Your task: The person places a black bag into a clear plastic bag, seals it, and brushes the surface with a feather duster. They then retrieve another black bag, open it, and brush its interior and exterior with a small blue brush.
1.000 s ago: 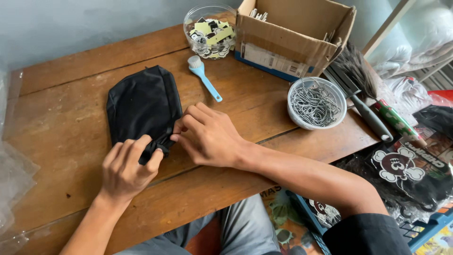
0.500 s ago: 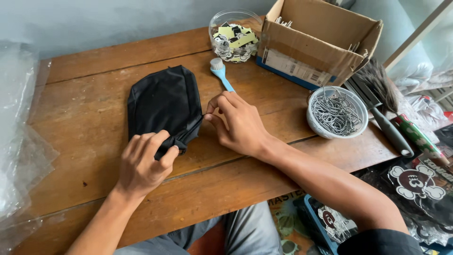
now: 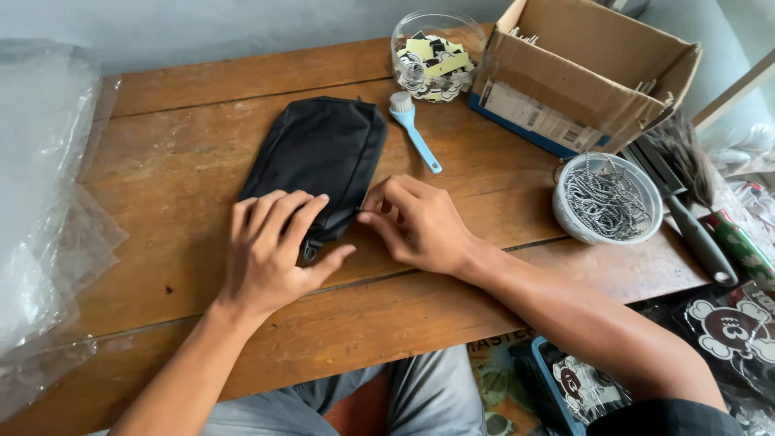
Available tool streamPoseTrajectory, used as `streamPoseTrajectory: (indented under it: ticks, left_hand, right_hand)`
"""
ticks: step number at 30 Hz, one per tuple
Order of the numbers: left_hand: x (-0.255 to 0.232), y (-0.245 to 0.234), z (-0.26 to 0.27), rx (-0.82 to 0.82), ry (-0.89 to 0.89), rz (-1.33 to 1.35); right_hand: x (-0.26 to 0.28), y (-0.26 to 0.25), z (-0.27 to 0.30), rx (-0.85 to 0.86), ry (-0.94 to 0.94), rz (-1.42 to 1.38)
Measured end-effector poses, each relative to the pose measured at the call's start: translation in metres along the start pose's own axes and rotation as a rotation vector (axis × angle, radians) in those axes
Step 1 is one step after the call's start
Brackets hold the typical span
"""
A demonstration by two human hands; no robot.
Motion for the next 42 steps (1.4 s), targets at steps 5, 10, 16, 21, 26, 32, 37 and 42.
streamPoseTrajectory:
  ticks: [5, 10, 16, 21, 26, 32, 37, 42]
  left_hand:
    - [0.0, 0.003, 0.003, -0.036, 0.015, 0.013]
    - [0.001, 0.003, 0.003, -0.078, 0.001, 0.076]
    - [0.007, -0.016, 0.001, -0.12, -0.049, 0.156]
    - [0.014, -0.03, 0.001, -0.175, -0.065, 0.177]
    - [0.018, -0.035, 0.004, -0.201, -0.076, 0.154]
    - [0.031, -0.035, 0.006, -0.166, -0.14, 0.096]
    - [0.03, -0.03, 0.009, -0.1, -0.111, -0.067]
    - [0.026, -0.006, 0.013, 0.0, -0.094, -0.108]
  right_hand:
    - [0.008, 0.006, 0.002, 0.027, -0.047, -0.007]
    - [0.006, 0.004, 0.0, 0.021, -0.01, -0.002]
    - [-0.029, -0.005, -0.001, -0.017, 0.175, 0.048]
    - [-0.052, -0.023, -0.008, -0.063, 0.285, 0.099]
    - [-0.071, -0.032, -0.006, -0.125, 0.353, 0.101]
    - [-0.073, -0.021, 0.0, -0.102, 0.267, 0.006]
    - [-0.048, -0.011, 0.0, -0.042, 0.191, -0.027]
    - [-0.024, 0.003, 0.001, 0.03, 0.137, -0.083]
Point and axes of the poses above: each hand's wrist, its own z-axis away from the middle knuckle, its own y-axis out of the palm, x = y × z, the point moved 8 cm from there along -z, towards the middle knuckle, and after that the axes turned 7 degrees about z, right-handed, at the moved point
